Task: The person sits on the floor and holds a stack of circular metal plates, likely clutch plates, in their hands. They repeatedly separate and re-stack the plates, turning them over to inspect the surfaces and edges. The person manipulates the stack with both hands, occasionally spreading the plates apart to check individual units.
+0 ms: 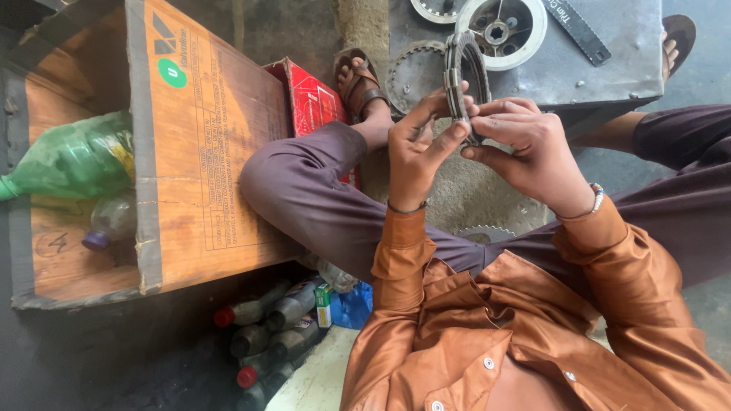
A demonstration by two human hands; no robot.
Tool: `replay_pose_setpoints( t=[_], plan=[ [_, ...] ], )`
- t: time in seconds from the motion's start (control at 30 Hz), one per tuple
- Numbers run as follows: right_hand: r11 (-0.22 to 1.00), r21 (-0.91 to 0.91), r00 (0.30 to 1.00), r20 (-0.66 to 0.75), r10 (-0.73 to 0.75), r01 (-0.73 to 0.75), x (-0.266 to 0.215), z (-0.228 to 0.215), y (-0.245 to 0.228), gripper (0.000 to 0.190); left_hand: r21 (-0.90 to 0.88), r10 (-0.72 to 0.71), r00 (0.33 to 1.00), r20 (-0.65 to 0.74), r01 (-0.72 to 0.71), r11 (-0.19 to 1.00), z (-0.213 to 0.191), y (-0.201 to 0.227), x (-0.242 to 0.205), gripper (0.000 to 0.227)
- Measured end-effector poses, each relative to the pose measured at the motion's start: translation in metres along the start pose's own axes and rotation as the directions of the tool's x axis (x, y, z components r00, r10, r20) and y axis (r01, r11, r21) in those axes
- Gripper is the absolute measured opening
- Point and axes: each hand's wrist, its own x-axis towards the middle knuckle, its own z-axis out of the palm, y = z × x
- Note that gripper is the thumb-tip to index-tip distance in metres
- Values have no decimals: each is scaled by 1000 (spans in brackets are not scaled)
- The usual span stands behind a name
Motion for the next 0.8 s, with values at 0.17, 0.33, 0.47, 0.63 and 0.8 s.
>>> replay_pose_setpoints(
  t=[0.17, 0.33, 0.47, 0.63, 0.8],
  plan=[
    [999, -23, 998, 50, -29, 30, 4, -2, 5, 35, 185, 61, 998, -11, -58, 981, -1, 2, 1, 28],
    [983, -183, 1000, -11, 28, -30, 8, -18, 0, 36, 597, 187, 982, 0, -150, 788, 8, 10, 4, 25],
    [991, 64, 990, -73, 121, -117, 4, -24, -10, 44, 748, 285, 952, 114, -271, 606, 17, 15, 7, 34],
    [899, 414, 976, -94, 196, -140, -2, -16, -10, 59, 724, 318, 928, 197, -356, 590, 24, 10, 9, 32],
    [955, 237, 962, -159, 221, -180, -5, -17, -9, 60, 732, 331, 917, 224, -382, 563, 28, 5, 10, 29]
  ],
)
